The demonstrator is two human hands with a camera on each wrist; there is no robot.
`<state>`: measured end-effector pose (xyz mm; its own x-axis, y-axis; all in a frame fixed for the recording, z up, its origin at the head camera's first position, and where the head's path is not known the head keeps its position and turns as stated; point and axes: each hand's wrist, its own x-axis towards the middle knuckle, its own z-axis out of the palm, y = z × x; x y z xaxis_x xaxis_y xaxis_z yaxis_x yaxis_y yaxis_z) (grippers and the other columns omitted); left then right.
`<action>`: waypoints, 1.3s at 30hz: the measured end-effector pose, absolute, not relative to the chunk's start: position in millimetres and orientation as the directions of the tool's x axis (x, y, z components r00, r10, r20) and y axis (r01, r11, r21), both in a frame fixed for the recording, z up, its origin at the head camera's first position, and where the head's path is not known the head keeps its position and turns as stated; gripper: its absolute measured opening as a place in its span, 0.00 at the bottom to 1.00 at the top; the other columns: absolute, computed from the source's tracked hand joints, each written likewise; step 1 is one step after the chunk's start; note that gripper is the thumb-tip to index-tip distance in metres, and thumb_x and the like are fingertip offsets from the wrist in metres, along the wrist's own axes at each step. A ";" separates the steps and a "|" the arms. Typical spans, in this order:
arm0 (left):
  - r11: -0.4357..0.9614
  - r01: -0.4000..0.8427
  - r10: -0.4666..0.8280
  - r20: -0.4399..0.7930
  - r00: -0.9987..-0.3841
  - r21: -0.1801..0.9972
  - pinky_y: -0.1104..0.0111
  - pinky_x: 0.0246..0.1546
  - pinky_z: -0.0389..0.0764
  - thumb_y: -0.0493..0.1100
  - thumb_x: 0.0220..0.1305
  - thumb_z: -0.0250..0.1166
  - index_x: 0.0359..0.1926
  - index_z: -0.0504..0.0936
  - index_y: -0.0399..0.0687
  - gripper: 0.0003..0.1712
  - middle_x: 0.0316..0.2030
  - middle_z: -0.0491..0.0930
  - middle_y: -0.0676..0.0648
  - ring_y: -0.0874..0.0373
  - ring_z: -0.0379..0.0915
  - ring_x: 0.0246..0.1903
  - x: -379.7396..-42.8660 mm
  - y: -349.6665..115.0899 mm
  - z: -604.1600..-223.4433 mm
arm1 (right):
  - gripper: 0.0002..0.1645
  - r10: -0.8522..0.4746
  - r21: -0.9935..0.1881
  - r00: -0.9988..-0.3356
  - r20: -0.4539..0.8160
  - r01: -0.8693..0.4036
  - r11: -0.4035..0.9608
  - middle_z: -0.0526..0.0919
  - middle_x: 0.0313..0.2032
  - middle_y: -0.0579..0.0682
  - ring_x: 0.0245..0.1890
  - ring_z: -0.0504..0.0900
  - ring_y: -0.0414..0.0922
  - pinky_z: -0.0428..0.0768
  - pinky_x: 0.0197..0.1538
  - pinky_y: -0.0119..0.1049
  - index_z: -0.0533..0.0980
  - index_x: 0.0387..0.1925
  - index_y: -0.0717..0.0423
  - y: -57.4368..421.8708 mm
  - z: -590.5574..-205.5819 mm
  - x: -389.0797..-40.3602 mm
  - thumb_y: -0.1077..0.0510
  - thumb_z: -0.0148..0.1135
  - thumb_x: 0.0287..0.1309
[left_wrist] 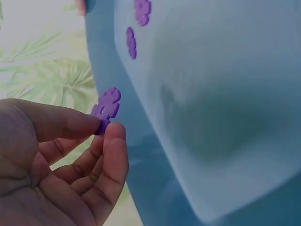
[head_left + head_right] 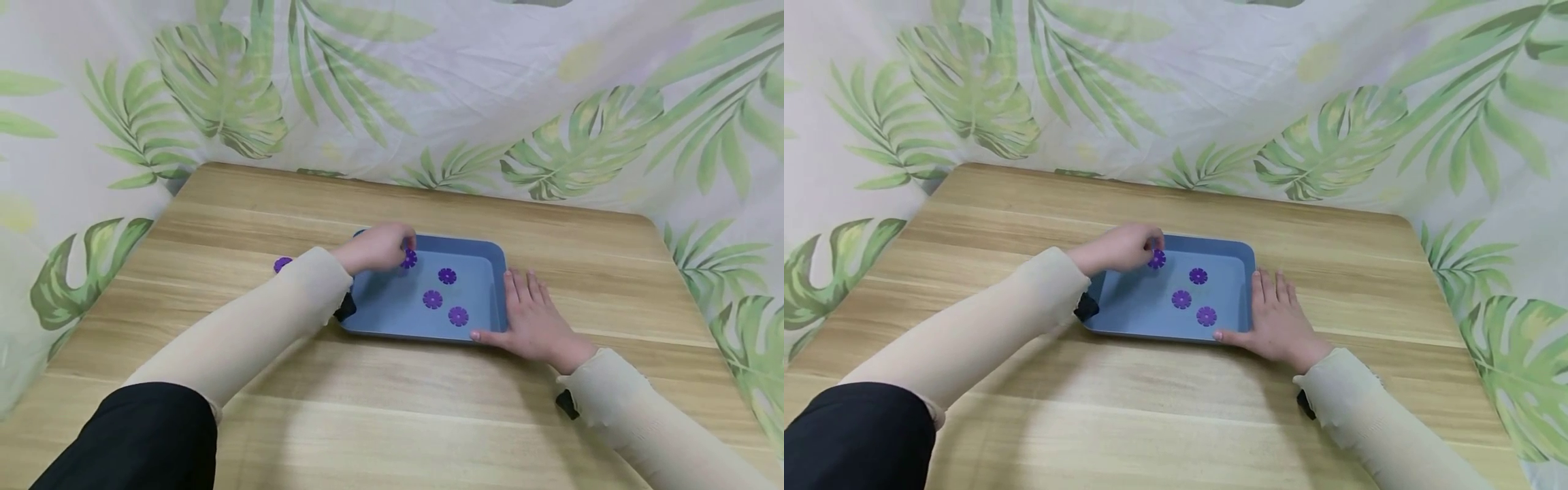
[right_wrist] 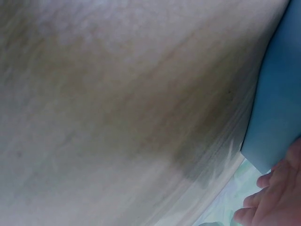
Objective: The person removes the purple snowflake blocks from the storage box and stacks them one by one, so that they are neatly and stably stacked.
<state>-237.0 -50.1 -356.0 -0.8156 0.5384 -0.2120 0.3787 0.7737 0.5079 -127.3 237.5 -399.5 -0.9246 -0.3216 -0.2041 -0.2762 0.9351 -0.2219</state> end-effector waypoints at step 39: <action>0.545 0.087 0.353 -0.134 -0.926 0.834 0.53 0.46 0.84 0.29 0.74 0.52 0.49 0.75 0.29 0.08 0.37 0.76 0.39 0.43 0.78 0.40 -240.5 -169.8 -353.3 | 0.76 -0.345 -0.203 -0.919 -0.192 -0.307 0.930 0.41 0.76 0.77 0.77 0.38 0.72 0.43 0.75 0.66 0.42 0.76 0.80 236.1 -395.7 -124.9 0.22 0.61 0.58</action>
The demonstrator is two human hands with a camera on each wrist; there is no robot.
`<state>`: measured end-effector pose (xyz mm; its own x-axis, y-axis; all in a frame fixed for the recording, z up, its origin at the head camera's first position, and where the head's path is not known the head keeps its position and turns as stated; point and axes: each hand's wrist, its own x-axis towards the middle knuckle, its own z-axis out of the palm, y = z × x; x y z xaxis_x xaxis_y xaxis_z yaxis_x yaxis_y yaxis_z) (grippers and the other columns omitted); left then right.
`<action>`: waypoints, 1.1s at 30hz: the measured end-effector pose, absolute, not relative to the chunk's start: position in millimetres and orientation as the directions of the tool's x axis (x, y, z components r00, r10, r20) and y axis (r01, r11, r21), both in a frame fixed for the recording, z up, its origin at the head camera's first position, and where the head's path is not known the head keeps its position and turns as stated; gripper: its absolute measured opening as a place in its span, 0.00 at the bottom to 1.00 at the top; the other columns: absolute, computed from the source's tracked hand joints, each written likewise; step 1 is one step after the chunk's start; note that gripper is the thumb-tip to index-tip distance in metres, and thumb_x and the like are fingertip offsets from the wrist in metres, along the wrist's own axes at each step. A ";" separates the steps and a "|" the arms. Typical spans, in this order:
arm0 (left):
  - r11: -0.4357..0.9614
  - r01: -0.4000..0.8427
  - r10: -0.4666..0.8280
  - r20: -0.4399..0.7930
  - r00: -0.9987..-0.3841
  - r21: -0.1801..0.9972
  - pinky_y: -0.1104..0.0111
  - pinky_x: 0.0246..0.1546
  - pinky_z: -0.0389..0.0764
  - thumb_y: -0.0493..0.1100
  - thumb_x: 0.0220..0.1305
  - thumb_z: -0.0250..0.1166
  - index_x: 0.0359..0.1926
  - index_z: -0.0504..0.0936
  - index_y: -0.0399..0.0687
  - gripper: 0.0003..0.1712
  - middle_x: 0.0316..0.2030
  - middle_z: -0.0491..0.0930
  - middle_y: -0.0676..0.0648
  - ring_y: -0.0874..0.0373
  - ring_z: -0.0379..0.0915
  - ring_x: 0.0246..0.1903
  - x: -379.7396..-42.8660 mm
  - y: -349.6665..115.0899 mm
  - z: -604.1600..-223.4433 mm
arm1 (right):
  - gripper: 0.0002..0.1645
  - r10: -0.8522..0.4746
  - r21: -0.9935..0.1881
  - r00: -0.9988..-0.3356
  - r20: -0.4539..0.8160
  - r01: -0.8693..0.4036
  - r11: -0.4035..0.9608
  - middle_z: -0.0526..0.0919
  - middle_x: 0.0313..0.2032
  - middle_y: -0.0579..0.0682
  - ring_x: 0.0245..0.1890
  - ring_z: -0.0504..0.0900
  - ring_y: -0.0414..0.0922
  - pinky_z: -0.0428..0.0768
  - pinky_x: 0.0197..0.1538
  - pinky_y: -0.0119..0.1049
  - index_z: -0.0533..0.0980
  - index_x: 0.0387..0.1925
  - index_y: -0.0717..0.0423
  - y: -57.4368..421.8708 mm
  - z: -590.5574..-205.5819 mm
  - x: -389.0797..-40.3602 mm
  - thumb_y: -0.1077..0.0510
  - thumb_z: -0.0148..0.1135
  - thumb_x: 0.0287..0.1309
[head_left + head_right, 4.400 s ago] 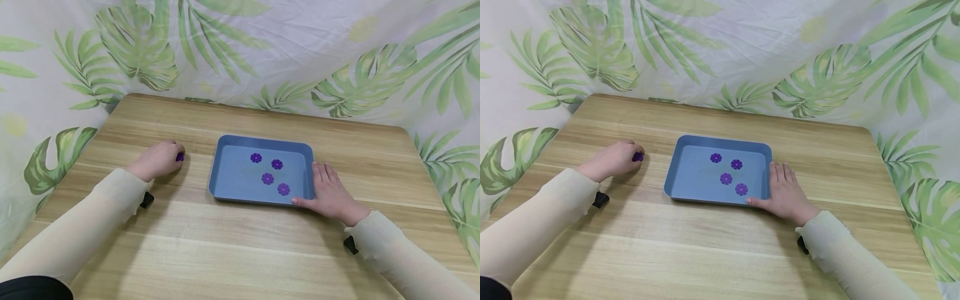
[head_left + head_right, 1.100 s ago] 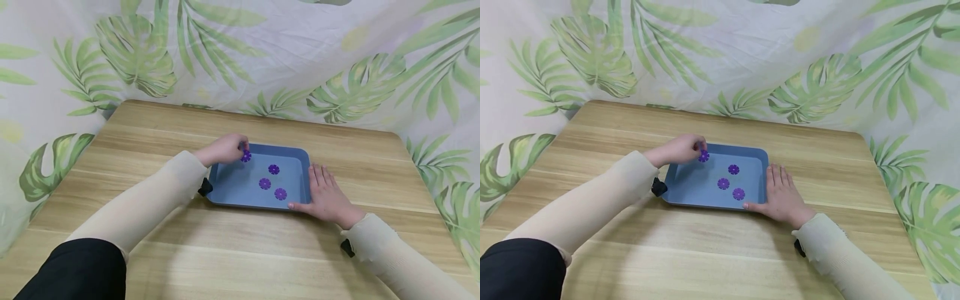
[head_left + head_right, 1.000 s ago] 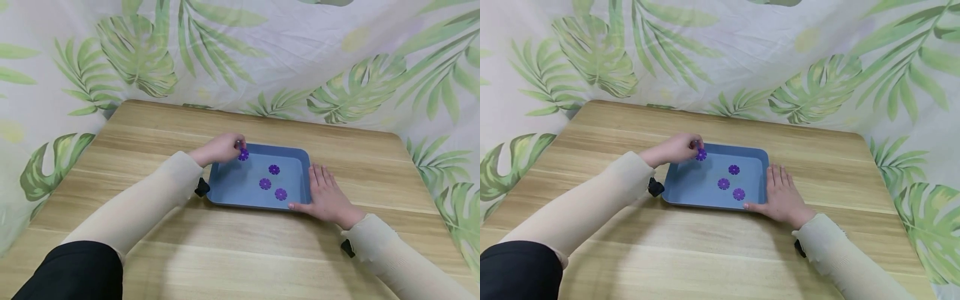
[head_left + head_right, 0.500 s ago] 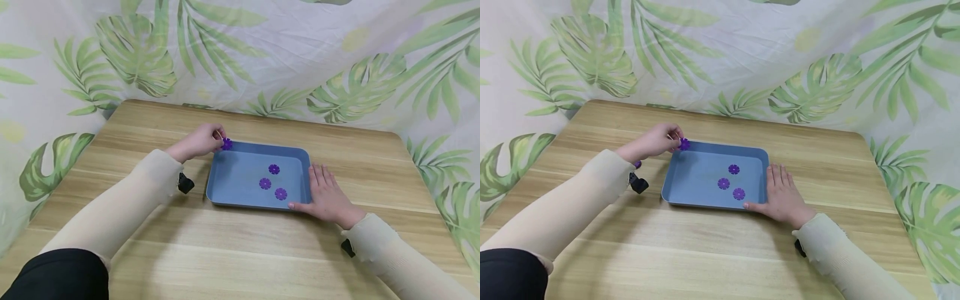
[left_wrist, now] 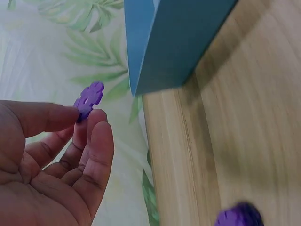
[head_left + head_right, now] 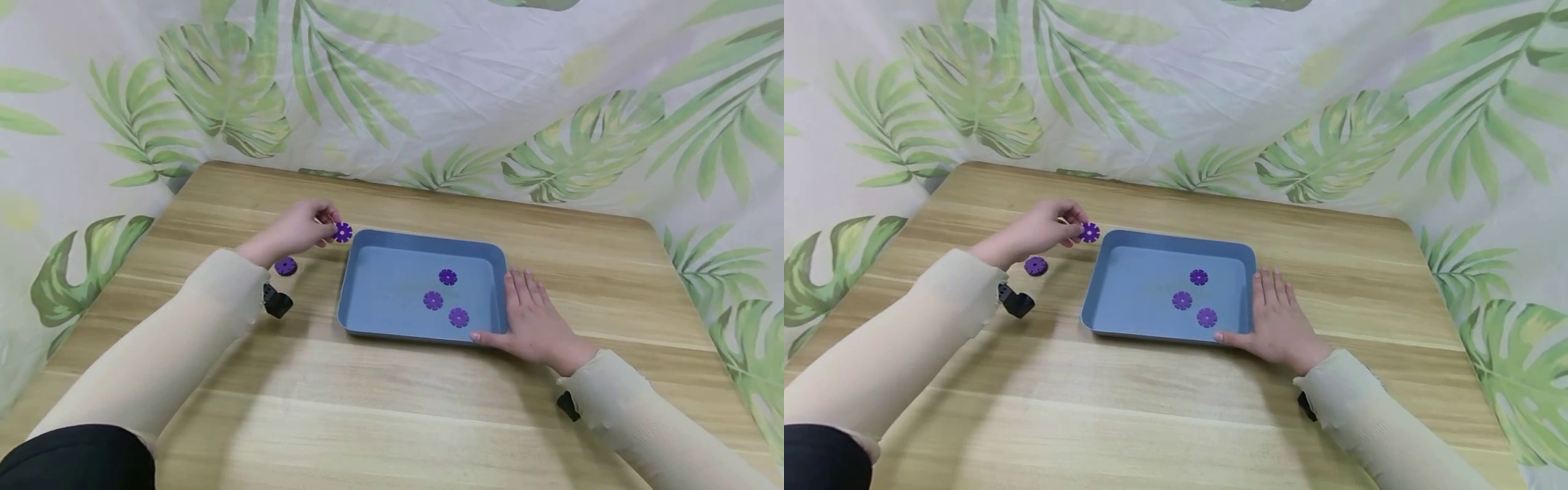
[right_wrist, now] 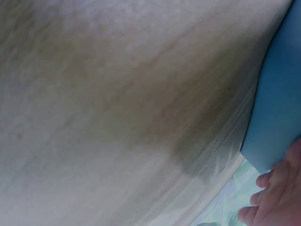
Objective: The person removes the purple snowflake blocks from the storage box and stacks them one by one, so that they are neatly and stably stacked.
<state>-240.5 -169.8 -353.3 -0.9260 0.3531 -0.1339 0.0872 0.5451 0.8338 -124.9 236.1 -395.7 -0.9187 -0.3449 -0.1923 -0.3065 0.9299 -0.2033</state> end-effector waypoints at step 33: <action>0.575 -0.126 0.175 -0.273 -0.946 0.808 0.70 0.35 0.83 0.33 0.79 0.51 0.55 0.74 0.21 0.15 0.36 0.80 0.45 0.60 0.76 0.34 -225.0 -271.3 -367.0 | 0.76 -0.343 -0.199 -0.920 -0.188 -0.307 0.931 0.43 0.76 0.76 0.77 0.39 0.71 0.43 0.75 0.66 0.42 0.76 0.79 235.9 -395.5 -124.0 0.22 0.60 0.58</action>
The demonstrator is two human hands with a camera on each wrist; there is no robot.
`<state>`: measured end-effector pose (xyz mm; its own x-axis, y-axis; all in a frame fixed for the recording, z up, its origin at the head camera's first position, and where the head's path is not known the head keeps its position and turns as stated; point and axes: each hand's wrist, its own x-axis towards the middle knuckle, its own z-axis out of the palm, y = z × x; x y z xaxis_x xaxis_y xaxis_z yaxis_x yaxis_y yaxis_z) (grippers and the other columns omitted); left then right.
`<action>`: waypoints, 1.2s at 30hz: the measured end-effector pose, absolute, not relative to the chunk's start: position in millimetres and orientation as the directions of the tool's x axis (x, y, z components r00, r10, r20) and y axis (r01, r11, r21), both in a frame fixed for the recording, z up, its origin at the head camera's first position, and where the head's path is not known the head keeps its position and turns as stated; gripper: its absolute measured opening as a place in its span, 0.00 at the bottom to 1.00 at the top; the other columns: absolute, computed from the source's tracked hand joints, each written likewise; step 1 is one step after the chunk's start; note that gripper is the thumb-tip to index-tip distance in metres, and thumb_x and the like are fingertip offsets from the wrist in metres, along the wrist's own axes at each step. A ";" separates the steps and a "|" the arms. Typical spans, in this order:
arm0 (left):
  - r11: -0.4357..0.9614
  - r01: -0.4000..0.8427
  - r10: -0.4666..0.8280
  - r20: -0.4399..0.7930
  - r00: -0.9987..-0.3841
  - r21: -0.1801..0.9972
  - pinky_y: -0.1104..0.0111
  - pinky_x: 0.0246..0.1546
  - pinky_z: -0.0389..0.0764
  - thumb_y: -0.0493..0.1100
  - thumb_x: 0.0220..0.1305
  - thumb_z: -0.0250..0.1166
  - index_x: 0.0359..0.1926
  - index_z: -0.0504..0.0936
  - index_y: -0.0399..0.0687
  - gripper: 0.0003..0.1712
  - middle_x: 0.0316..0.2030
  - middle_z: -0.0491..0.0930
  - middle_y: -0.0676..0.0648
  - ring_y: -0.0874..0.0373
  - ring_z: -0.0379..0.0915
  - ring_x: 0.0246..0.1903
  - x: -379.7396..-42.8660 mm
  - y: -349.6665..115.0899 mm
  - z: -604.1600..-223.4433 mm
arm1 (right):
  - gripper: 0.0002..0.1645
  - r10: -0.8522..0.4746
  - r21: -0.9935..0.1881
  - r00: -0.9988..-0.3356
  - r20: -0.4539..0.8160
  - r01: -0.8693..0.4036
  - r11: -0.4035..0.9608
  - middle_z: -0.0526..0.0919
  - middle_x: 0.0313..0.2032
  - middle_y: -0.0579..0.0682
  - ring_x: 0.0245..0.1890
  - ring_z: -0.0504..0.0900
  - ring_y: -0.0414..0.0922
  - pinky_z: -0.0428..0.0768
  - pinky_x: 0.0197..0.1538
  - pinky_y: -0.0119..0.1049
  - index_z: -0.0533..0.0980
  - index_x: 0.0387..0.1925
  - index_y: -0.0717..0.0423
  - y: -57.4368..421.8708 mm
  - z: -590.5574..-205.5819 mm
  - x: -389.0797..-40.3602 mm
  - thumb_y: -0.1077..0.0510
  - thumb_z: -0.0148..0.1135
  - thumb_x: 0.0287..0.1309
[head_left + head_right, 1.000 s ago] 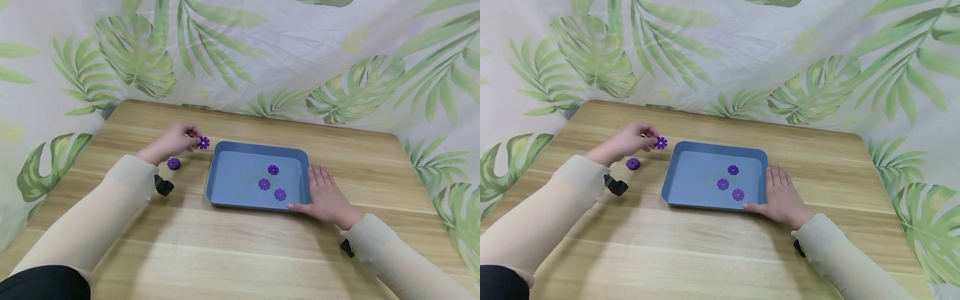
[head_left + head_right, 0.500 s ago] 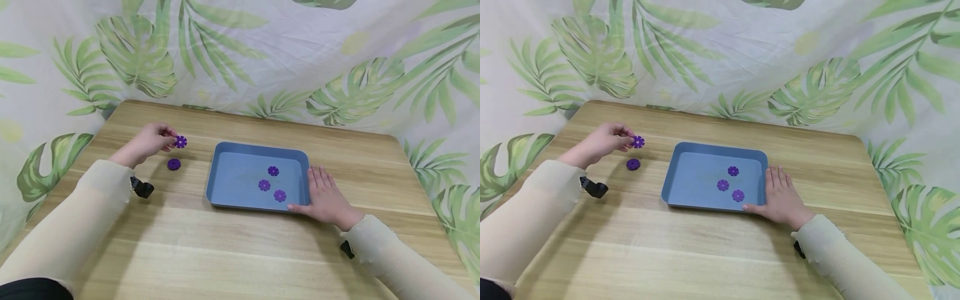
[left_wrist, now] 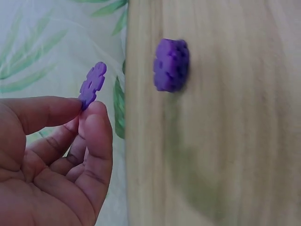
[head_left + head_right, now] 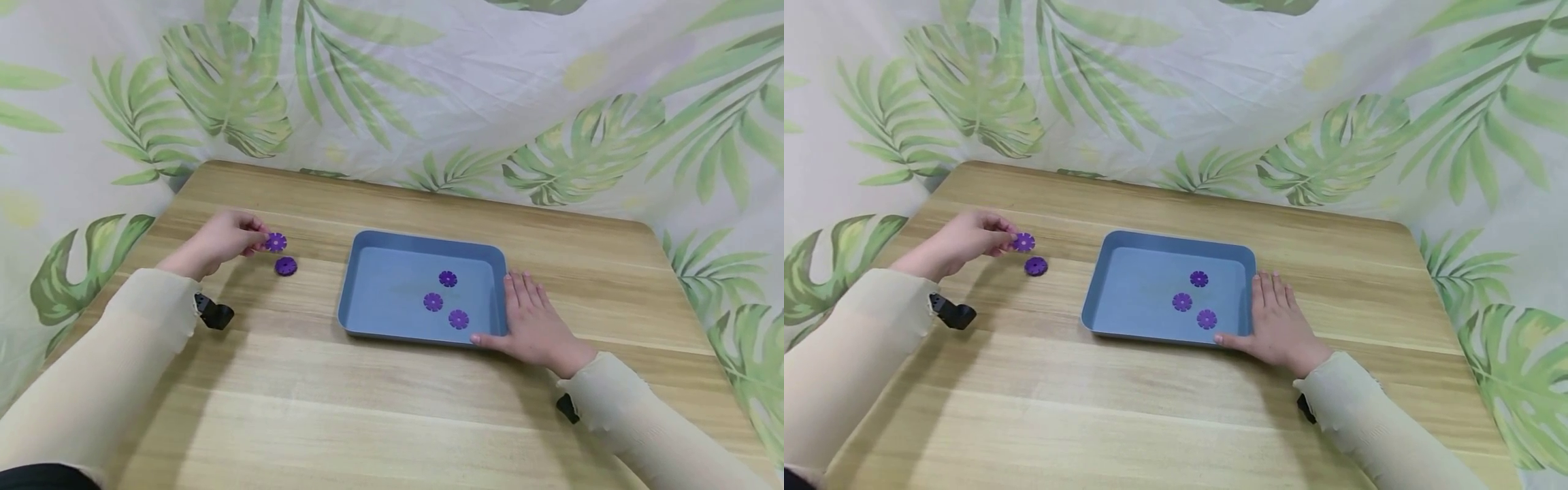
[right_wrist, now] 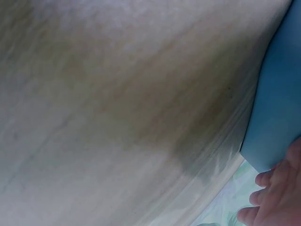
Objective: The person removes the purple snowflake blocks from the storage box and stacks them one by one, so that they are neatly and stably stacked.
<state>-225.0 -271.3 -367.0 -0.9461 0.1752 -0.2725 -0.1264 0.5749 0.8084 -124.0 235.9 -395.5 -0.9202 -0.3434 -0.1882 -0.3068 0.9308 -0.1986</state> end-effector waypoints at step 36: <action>0.585 -0.183 0.208 -0.364 -0.908 0.791 0.69 0.34 0.85 0.32 0.77 0.54 0.54 0.74 0.19 0.15 0.42 0.81 0.37 0.58 0.79 0.34 -219.8 -261.8 -384.9 | 0.76 -0.327 -0.207 -0.921 -0.213 -0.285 0.936 0.43 0.77 0.75 0.77 0.39 0.71 0.40 0.75 0.67 0.42 0.76 0.78 235.4 -393.5 -125.1 0.21 0.59 0.59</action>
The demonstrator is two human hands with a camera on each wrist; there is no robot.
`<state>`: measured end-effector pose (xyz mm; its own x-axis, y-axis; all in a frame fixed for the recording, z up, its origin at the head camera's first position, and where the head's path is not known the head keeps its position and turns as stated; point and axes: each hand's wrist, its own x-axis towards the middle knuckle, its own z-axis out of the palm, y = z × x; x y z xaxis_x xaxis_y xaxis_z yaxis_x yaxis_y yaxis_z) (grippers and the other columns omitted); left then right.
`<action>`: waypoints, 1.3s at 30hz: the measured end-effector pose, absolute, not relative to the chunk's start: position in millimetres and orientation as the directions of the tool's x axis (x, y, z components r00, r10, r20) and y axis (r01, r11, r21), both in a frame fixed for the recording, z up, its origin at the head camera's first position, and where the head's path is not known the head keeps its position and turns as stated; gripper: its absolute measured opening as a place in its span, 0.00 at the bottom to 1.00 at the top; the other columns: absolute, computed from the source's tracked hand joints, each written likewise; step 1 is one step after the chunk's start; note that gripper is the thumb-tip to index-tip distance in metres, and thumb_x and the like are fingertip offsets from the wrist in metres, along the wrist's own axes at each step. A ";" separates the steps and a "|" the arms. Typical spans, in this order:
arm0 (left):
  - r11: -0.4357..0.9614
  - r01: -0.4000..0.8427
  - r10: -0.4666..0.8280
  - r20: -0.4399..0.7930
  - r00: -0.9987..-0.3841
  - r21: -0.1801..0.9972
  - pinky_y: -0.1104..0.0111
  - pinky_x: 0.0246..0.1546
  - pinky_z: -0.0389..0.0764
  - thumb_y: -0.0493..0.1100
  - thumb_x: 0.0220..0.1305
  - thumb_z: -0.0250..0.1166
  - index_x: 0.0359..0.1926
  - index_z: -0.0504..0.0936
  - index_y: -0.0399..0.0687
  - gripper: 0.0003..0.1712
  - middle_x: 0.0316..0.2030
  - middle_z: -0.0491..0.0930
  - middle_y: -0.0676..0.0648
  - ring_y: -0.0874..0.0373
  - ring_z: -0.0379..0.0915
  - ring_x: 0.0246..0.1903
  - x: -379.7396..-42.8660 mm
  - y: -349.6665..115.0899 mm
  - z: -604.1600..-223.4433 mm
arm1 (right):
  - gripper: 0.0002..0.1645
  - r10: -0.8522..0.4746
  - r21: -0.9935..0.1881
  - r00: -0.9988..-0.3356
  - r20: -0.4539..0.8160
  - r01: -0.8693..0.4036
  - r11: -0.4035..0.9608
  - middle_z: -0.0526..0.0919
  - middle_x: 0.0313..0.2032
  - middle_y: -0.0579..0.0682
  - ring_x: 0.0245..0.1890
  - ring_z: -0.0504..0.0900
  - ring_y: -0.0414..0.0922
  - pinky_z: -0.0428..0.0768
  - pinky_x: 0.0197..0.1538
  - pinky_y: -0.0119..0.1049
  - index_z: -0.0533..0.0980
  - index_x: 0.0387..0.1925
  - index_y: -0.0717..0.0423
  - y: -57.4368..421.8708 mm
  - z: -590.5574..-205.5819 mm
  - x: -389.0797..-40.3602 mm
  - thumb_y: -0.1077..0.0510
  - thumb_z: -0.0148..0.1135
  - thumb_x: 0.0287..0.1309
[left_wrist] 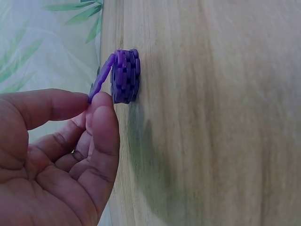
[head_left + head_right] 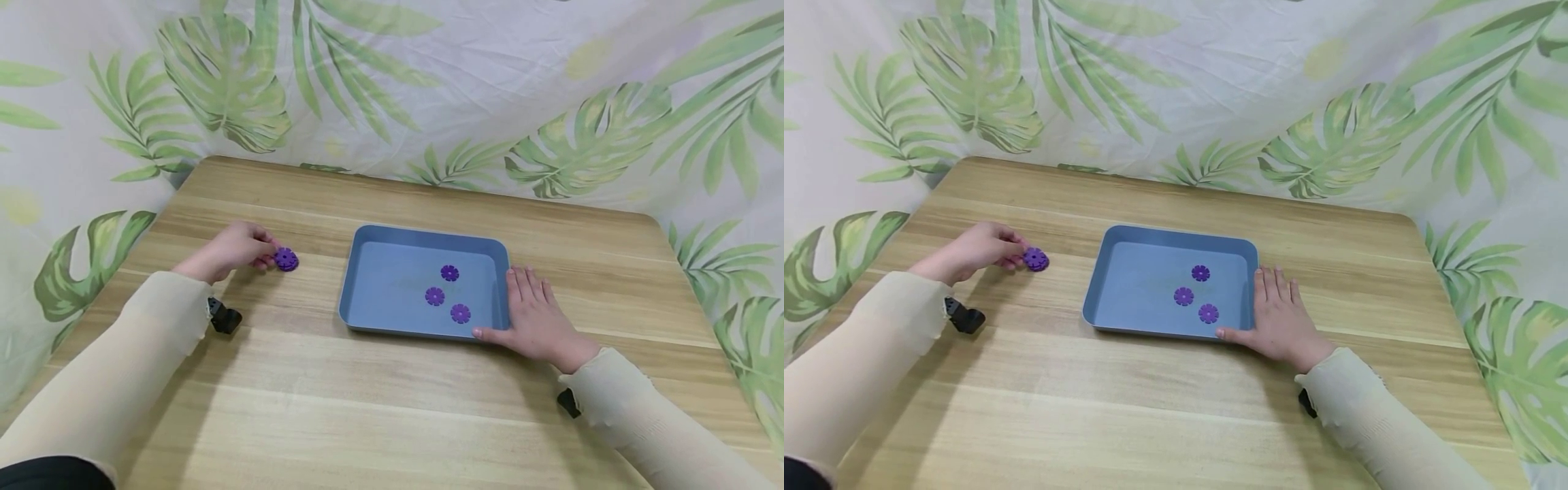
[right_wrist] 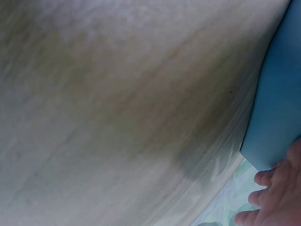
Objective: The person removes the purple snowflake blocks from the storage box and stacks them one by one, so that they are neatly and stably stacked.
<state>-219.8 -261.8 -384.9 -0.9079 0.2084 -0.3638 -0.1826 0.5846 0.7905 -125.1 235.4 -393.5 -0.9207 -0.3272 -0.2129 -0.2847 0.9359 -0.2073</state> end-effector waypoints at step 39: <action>0.685 0.040 0.233 -0.167 -0.958 0.727 0.54 0.46 0.82 0.45 0.78 0.55 0.58 0.74 0.32 0.20 0.51 0.75 0.33 0.41 0.77 0.49 -217.4 -237.2 -368.6 | 0.76 -0.330 -0.219 -0.917 -0.223 -0.283 0.934 0.41 0.77 0.74 0.78 0.36 0.70 0.38 0.76 0.66 0.40 0.76 0.78 237.4 -397.1 -127.3 0.21 0.59 0.59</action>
